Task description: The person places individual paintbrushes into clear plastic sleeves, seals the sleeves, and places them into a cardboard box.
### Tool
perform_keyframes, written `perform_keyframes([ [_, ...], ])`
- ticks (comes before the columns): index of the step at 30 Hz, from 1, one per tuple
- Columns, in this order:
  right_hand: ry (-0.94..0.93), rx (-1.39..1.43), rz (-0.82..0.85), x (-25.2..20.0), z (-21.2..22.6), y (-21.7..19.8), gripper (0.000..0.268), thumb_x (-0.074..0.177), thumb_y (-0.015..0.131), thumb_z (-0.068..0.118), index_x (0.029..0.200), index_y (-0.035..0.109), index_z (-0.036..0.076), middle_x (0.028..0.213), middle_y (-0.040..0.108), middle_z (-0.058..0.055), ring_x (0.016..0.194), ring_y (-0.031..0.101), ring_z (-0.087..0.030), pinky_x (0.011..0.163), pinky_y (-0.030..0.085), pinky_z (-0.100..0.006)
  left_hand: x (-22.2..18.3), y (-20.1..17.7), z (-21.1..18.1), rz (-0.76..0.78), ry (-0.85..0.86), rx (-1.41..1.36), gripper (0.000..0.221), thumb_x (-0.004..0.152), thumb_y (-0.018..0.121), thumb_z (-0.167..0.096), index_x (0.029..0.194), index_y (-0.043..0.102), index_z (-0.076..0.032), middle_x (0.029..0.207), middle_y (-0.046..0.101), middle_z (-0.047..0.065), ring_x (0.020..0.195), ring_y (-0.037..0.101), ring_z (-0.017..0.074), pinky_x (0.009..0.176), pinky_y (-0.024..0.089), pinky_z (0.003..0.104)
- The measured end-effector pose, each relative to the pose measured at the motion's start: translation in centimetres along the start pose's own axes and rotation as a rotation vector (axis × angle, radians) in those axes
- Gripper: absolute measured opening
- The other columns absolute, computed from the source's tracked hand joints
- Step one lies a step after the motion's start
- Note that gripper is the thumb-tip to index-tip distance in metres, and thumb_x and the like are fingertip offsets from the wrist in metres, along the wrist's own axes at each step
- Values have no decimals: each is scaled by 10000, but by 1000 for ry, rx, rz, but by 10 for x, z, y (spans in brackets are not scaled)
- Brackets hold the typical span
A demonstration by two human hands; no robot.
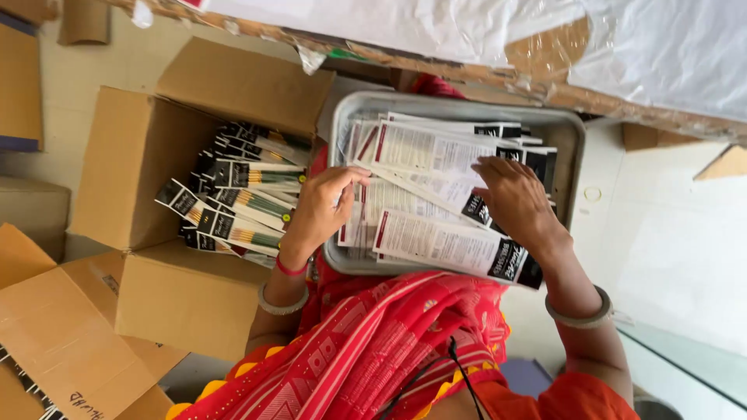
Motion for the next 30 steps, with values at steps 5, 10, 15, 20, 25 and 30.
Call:
perform_keyframes([
  [5,47,-23,-27,12,-24,9,421,863,738,159,1228,647,-30,1221,677,-199,1080,651,-384,925,523,-448,12,25,-2,108,-23,61,185,917,584,96,1044,679,0,1139,761,133,867,726,312,717,568,382],
  [10,51,-16,34,66,-52,32,550,851,821,273,1272,618,-17,1258,622,-212,1129,623,-404,949,511,-483,6,9,-10,7,61,92,170,932,588,78,1070,658,7,1112,741,154,1009,729,336,851,591,390],
  [15,111,-92,198,91,-38,39,623,690,889,269,1210,630,43,1204,605,-174,1131,606,-394,927,492,-503,-3,-6,-10,-64,57,139,153,926,604,56,1053,668,-2,1090,747,151,986,733,336,827,588,386],
  [20,89,-255,208,78,-27,52,588,715,872,261,1212,626,66,1236,607,-179,1108,652,-361,936,538,-463,-8,-21,-7,-139,-138,147,139,965,620,24,1076,696,-11,1034,764,135,786,724,287,726,570,355],
  [25,46,-33,-103,28,-14,12,264,923,740,98,1147,614,35,795,709,-148,711,694,-385,610,531,-468,-6,-26,-16,-388,119,-5,163,995,579,30,1131,669,24,1163,749,159,1013,754,221,822,588,279],
  [30,221,575,-324,-43,15,-51,307,841,813,14,1125,697,17,848,778,-91,698,697,-240,607,539,-365,1,-11,-2,-524,109,-532,211,1075,562,-71,1219,643,61,1225,724,192,1101,726,241,1007,575,345],
])
Point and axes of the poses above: each hand's wrist, its own x-axis towards the middle knuckle, its own y-axis out of the palm, z = x × y, the point moved 7 cm from there along x, towards the middle knuckle
